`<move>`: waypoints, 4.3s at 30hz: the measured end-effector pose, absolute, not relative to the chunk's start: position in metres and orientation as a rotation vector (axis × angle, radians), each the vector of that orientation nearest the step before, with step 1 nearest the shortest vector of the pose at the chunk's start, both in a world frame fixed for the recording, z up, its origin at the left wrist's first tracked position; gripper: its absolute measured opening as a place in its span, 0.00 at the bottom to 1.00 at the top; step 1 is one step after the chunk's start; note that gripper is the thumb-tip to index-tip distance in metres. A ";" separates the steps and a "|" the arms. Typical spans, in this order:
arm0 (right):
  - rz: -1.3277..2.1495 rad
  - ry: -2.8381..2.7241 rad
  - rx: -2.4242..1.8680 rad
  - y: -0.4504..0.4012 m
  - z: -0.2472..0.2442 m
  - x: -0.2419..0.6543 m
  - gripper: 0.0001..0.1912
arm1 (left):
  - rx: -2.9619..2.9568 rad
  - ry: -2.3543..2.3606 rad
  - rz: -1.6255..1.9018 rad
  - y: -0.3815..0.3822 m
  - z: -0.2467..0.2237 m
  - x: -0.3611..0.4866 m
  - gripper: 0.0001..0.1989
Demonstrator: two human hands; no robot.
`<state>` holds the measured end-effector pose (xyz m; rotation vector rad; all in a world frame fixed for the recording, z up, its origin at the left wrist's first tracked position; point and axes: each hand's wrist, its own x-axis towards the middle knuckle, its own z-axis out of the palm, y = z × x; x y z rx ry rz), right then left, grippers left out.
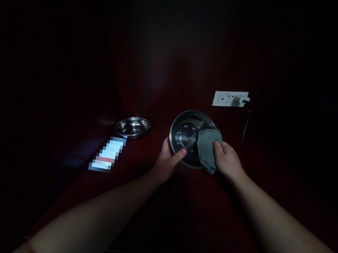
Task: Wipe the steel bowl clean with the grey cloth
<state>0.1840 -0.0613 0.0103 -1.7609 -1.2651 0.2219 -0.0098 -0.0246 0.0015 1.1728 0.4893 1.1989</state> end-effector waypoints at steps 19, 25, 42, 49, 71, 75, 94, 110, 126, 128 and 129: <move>0.246 -1.270 -1.645 -0.065 0.013 0.176 0.22 | 1.046 0.630 1.054 -0.025 0.007 -0.013 0.28; 0.245 -1.288 -1.673 -0.064 0.009 0.182 0.22 | 1.044 0.649 1.017 -0.020 0.004 -0.012 0.31; 0.315 -1.222 -1.734 -0.061 0.009 0.184 0.21 | 1.148 0.532 1.148 -0.019 -0.001 -0.012 0.35; 0.400 -1.290 -1.665 -0.060 0.005 0.182 0.22 | 1.219 0.589 1.212 -0.016 0.000 -0.013 0.39; 0.570 -1.261 -1.661 -0.051 -0.008 0.187 0.20 | 1.025 0.666 0.983 -0.004 -0.012 -0.010 0.37; 0.582 -1.260 -1.644 -0.048 -0.012 0.190 0.20 | 1.033 0.691 0.969 -0.004 -0.011 -0.009 0.34; 0.631 -1.222 -1.610 -0.047 -0.011 0.193 0.21 | 1.062 0.728 0.961 -0.005 -0.009 -0.011 0.35; 0.628 -1.176 -1.607 -0.048 -0.009 0.193 0.22 | 1.080 0.700 0.933 -0.005 -0.009 -0.012 0.34; 0.657 -1.158 -1.591 -0.049 -0.007 0.191 0.22 | 1.059 0.707 0.927 -0.004 -0.010 -0.011 0.34; 0.656 -1.161 -1.586 -0.049 -0.007 0.191 0.23 | 1.058 0.703 0.924 -0.004 -0.011 -0.011 0.35; 0.655 -1.163 -1.584 -0.049 -0.007 0.192 0.23 | 1.055 0.701 0.926 -0.003 -0.011 -0.011 0.35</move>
